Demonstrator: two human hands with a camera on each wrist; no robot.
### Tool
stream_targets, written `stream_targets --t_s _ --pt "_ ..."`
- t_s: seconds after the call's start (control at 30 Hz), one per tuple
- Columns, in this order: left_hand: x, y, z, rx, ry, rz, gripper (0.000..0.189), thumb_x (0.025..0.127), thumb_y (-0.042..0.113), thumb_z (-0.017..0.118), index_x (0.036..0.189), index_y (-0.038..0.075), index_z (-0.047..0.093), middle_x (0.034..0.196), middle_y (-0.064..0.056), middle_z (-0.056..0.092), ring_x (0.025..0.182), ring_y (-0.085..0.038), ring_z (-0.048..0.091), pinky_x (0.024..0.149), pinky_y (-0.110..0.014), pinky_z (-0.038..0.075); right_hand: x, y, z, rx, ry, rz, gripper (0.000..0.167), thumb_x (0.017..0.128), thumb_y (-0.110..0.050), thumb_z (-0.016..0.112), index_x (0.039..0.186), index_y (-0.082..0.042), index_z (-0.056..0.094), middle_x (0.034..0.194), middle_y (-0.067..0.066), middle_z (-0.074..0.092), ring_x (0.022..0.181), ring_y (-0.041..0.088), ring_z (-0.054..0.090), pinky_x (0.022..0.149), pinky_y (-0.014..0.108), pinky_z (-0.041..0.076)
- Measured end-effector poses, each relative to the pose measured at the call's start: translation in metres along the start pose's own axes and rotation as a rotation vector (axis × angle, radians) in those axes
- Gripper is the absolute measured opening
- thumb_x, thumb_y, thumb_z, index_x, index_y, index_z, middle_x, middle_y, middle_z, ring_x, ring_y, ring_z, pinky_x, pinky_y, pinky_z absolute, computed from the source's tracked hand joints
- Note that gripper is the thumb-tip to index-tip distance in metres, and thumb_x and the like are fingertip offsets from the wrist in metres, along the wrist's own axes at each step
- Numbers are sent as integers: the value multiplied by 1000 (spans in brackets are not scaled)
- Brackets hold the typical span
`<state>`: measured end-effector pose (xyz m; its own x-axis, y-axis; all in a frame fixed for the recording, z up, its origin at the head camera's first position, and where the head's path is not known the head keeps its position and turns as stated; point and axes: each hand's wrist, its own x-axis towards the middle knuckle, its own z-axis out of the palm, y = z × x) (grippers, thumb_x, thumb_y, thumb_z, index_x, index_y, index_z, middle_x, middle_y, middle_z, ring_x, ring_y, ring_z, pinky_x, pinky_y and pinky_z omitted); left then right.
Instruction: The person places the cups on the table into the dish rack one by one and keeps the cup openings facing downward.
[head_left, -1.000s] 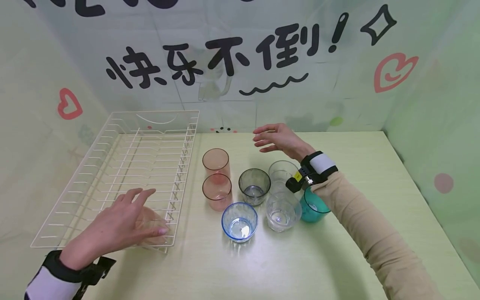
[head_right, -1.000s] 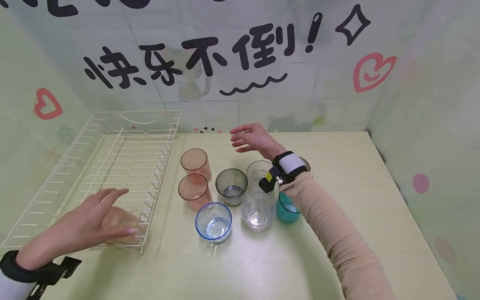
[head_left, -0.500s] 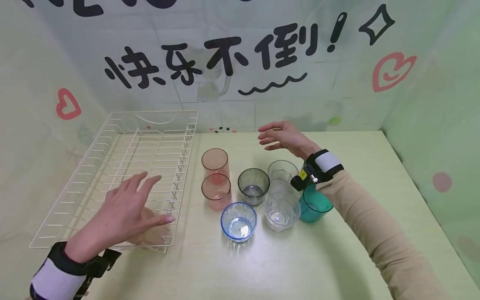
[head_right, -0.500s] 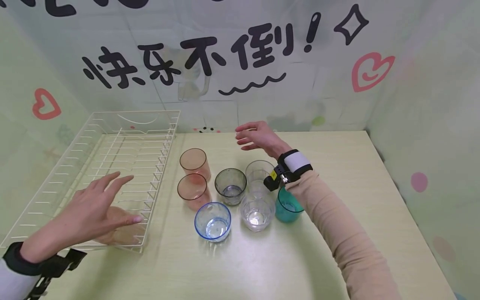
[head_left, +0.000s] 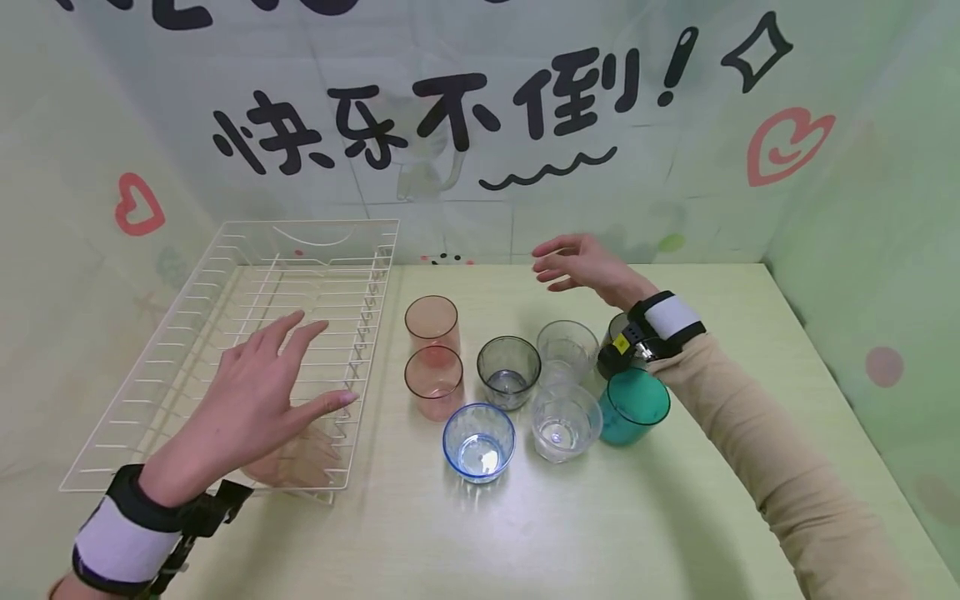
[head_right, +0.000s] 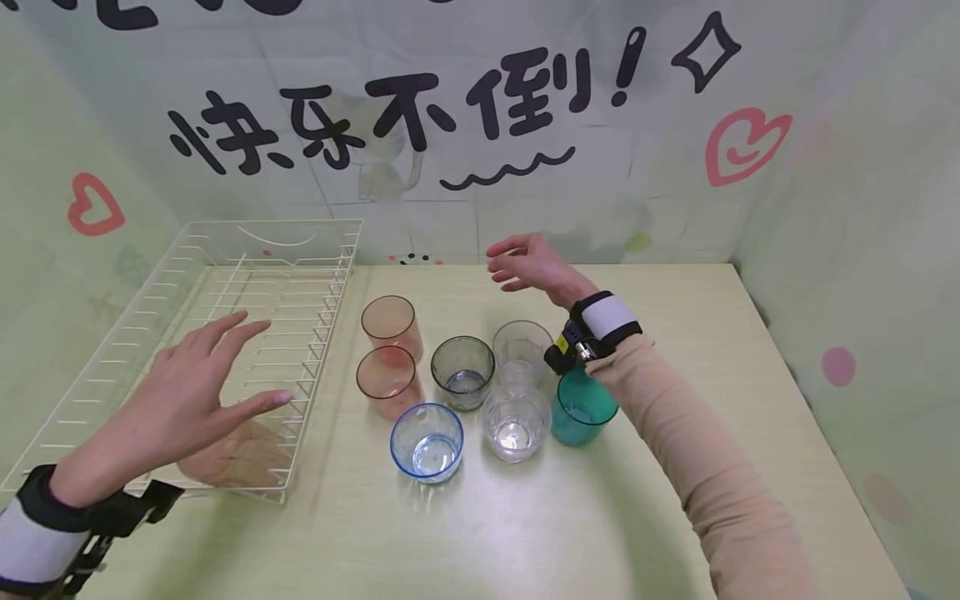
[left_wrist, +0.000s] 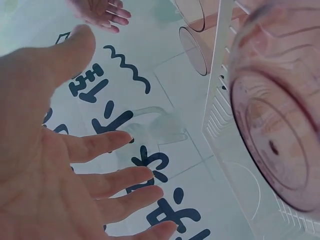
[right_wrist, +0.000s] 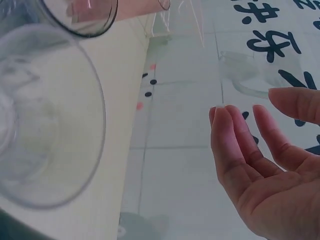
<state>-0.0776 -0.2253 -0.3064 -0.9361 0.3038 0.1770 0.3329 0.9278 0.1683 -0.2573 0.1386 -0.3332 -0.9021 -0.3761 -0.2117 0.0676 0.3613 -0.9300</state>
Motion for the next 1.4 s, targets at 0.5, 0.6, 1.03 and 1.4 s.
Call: stream_targets --t_s 0.5,0.6,1.03,1.4 --pt "17 8 -5 -81 127 29 66 83 36 70 131 -1 46 137 -30 42 124 -46 40 87 -65 34 -16 18 -42 -246 43 -17 34 97 -16 50 124 4 54 120 23 60 103 26 62 90 39 49" --pt "23 13 -8 -90 128 41 66 84 36 70 132 -2 46 137 -30 41 124 -46 40 89 -65 33 -19 22 -48 -277 47 -4 34 97 -17 51 124 3 54 121 23 59 105 29 60 93 43 48" --pt "42 38 -13 -124 110 80 64 86 34 68 133 -2 44 140 -28 40 128 -44 38 95 -66 31 -33 33 -67 -397 -36 -19 38 96 -18 53 127 5 52 126 27 55 117 38 52 95 48 42" --pt "54 45 -12 -158 60 85 64 89 35 65 135 -2 43 142 -27 38 131 -42 36 99 -65 30 -39 54 -77 -419 -170 0 40 94 -17 56 127 6 51 127 25 56 116 35 54 91 44 48"
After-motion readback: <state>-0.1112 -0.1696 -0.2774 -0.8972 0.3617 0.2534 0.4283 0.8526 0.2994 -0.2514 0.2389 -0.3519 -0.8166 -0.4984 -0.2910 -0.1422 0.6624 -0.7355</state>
